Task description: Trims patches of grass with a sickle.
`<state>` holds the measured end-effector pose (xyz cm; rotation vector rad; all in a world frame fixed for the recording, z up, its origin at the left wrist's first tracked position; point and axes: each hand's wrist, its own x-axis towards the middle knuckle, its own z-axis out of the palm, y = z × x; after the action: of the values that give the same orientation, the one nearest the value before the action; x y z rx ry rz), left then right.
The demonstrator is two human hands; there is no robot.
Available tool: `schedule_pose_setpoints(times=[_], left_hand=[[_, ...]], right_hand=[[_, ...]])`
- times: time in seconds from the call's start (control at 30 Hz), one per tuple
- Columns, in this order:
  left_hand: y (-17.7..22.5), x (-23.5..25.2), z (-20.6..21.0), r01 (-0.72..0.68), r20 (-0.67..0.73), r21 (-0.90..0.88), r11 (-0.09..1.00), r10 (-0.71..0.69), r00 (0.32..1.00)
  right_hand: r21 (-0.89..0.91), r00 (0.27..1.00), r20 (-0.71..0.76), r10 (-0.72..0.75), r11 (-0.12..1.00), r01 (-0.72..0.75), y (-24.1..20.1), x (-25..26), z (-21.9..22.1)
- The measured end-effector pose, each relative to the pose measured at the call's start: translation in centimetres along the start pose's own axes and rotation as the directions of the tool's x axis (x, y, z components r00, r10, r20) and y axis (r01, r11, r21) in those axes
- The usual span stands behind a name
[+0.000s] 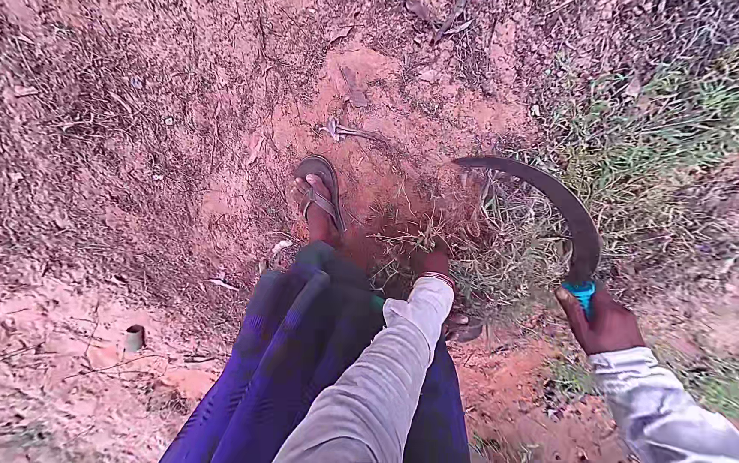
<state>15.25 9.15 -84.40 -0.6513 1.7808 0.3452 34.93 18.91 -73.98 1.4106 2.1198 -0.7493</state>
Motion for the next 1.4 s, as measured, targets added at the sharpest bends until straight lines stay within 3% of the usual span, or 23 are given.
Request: schedule_pose_setpoints(times=[0.03, 0.1, 0.17, 0.23, 0.27, 0.33, 0.4, 0.47, 0.57, 0.63, 0.7, 0.77, 0.87, 1.0, 1.07, 1.1, 1.13, 1.17, 1.23, 1.27, 1.33, 1.4], left_hand=[[0.3, 0.3, 0.3, 0.02, -0.015, 0.001, 1.0, -0.02, 1.0], [0.3, 0.8, 0.3, 0.023, 0.005, -0.007, 1.0, -0.023, 1.0], [0.1, 1.6, 0.3, -0.025, -0.048, -0.067, 0.997, 0.022, 0.999], [-0.7, 2.1, 0.2, -0.063, -0.161, -0.108, 0.992, 0.045, 0.986], [-1.1, 2.4, 0.2, -0.062, -0.206, -0.113, 0.992, 0.037, 0.978], [-1.6, 2.7, 0.2, -0.032, -0.255, -0.117, 0.993, 0.001, 0.967], [-1.8, 2.0, 0.6, -0.013, -0.258, -0.101, 0.995, -0.013, 0.966], [-1.3, 1.4, 1.2, -0.064, -0.295, -0.113, 0.992, 0.028, 0.955], [-0.4, 1.6, 1.3, -0.146, -0.348, -0.234, 0.961, 0.057, 0.936], [0.9, 2.9, 0.7, -0.205, -0.386, -0.276, 0.939, 0.087, 0.918], [3.4, 4.2, -0.4, -0.251, -0.383, -0.193, 0.949, 0.163, 0.909], [6.0, 4.9, -1.4, -0.298, -0.303, 0.056, 0.953, 0.3, 0.904], [9.3, 6.4, -1.8, -0.344, -0.123, 0.457, 0.82, 0.441, 0.889], [10.1, 8.3, -1.1, -0.396, -0.056, 0.647, 0.651, 0.559, 0.827], [9.3, 8.0, -0.9, -0.465, -0.125, 0.594, 0.656, 0.647, 0.752], [8.9, 6.6, -1.2, -0.461, -0.169, 0.532, 0.71, 0.623, 0.764], [9.3, 4.1, -2.1, -0.352, -0.176, 0.467, 0.811, 0.475, 0.862], [11.5, 2.0, -3.8, -0.083, -0.085, 0.399, 0.913, 0.127, 0.988], [5.8, 7.9, -3.6, -0.318, -0.309, 0.078, 0.945, 0.326, 0.893], [4.2, 10.8, -3.6, -0.376, -0.364, -0.006, 0.927, 0.348, 0.864], [3.4, 12.7, -3.9, -0.374, -0.347, -0.041, 0.927, 0.338, 0.875], [4.2, 12.1, -4.4, -0.326, -0.319, 0.018, 0.945, 0.315, 0.894]], right_hand=[[0.002, 0.997, 0.006, -0.077, 0.997, 0.077, -1.5, 2.6, -0.1], [0.022, 0.968, 0.202, -0.145, 0.989, 0.144, -5.2, 8.4, -0.2], [0.033, 0.879, 0.472, -0.065, 0.998, 0.056, -9.4, 14.0, 0.1], [-0.01, 0.811, 0.584, -0.032, 0.999, 0.047, -10.3, 16.6, 1.1], [-0.037, 0.81, 0.586, -0.021, 0.998, 0.053, -9.0, 16.7, 1.6], [-0.081, 0.834, 0.551, 0.032, 0.997, 0.015, -3.6, 14.4, 2.1], [-0.066, 0.823, 0.548, 0.151, 0.988, -0.137, 3.0, 9.8, 1.5], [0.068, 0.84, 0.491, 0.231, 0.951, -0.301, 9.0, 3.6, 1.4], [0.327, 0.898, 0.312, 0.311, 0.852, -0.409, 12.9, -4.7, 1.7], [0.406, 0.911, 0.225, 0.346, 0.816, -0.411, 13.5, -6.9, 2.3], [0.453, 0.936, 0.123, 0.329, 0.821, -0.347, 13.4, -7.1, 3.9], [0.51, 0.961, 0.04, 0.273, 0.822, -0.254, 12.3, -5.8, 5.3], [0.582, 0.978, -0.037, 0.204, 0.8, -0.145, 8.6, -3.0, 6.8], [0.616, 0.986, -0.043, 0.162, 0.781, -0.102, 5.7, -1.2, 8.0], [0.608, 0.986, -0.026, 0.166, 0.785, -0.116, 5.1, -0.7, 8.2], [0.602, 0.985, 0.001, 0.172, 0.787, -0.138, 4.7, -0.5, 7.8], [0.59, 0.984, 0.03, 0.176, 0.791, -0.159, 4.2, -0.2, 7.3], [0.564, 0.984, 0.052, 0.171, 0.808, -0.17, 3.6, 0.6, 6.7], [0.466, 0.975, 0.157, 0.156, 0.859, -0.212, 2.3, 3.0, 5.3], [0.395, 0.963, 0.227, 0.142, 0.891, -0.224, 1.4, 4.7, 4.5], [0.208, 0.918, 0.38, 0.109, 0.957, -0.2, -1.1, 8.8, 3.2], [0.064, 0.895, 0.445, 0.03, 0.996, -0.065, -2.8, 12.7, 3.8]])
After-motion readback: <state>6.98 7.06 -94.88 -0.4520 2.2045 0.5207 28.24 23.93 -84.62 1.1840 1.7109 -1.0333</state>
